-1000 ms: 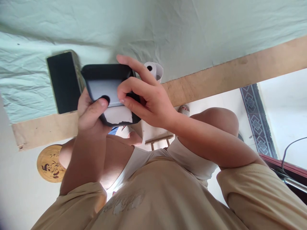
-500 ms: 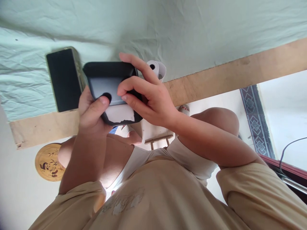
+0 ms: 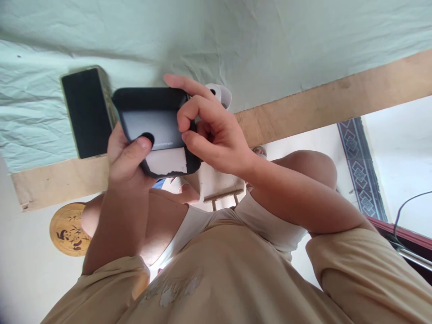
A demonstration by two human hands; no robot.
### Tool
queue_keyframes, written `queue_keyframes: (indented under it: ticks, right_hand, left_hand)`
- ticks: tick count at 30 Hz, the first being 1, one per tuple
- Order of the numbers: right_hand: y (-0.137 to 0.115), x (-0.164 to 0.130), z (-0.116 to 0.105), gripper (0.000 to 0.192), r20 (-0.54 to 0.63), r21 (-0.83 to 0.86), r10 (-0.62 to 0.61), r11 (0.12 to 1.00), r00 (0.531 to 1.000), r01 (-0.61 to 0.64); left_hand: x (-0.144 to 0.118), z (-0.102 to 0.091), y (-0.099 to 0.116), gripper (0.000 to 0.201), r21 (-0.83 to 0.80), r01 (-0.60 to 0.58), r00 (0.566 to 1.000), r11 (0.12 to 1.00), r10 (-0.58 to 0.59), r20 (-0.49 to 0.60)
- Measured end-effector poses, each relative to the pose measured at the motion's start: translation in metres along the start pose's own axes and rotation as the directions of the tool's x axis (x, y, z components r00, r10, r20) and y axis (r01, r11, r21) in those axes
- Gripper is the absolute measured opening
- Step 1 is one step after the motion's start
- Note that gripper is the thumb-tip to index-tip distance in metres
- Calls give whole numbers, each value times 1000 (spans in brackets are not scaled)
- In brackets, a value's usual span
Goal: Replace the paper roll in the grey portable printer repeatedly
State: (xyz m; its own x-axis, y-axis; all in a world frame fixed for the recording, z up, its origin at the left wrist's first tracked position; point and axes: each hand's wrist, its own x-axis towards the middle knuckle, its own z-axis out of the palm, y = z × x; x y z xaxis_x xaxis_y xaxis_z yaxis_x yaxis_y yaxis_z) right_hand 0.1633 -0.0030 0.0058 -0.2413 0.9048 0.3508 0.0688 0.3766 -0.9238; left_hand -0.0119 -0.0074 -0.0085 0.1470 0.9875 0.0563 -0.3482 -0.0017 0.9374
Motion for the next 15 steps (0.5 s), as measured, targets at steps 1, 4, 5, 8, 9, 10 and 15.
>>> queue_keyframes:
  ticks: [1, 4, 5, 8, 9, 10, 15]
  right_hand:
    - [0, 0, 0, 4, 1, -2, -8, 1000, 1000, 8]
    - [1, 0, 0, 8, 6, 4, -43, 999, 999, 43]
    - [1, 0, 0, 9, 6, 7, -55, 998, 998, 55]
    - [1, 0, 0, 13, -1, -16, -61, 998, 998, 61]
    - [2, 0, -1, 13, 0, -28, -54, 998, 999, 54]
    - [2, 0, -1, 12, 3, -41, -44, 998, 999, 44]
    - [2, 0, -2, 11, 1, -75, -33, 997, 999, 33]
  left_hand:
    - [0, 0, 0, 40, -4, -6, 1000, 1000, 6, 2]
    - [0, 1, 0, 38, -8, -19, 1000, 1000, 19, 6]
    - [0, 1, 0, 38, -6, -20, 1000, 1000, 20, 3]
    - [0, 1, 0, 38, 0, -23, 1000, 1000, 23, -1]
    - [0, 2, 0, 38, -1, -27, 1000, 1000, 27, -1]
    - [0, 2, 0, 39, -3, -30, 1000, 1000, 30, 0]
    - [0, 0, -2, 39, -15, -32, 999, 999, 33, 5]
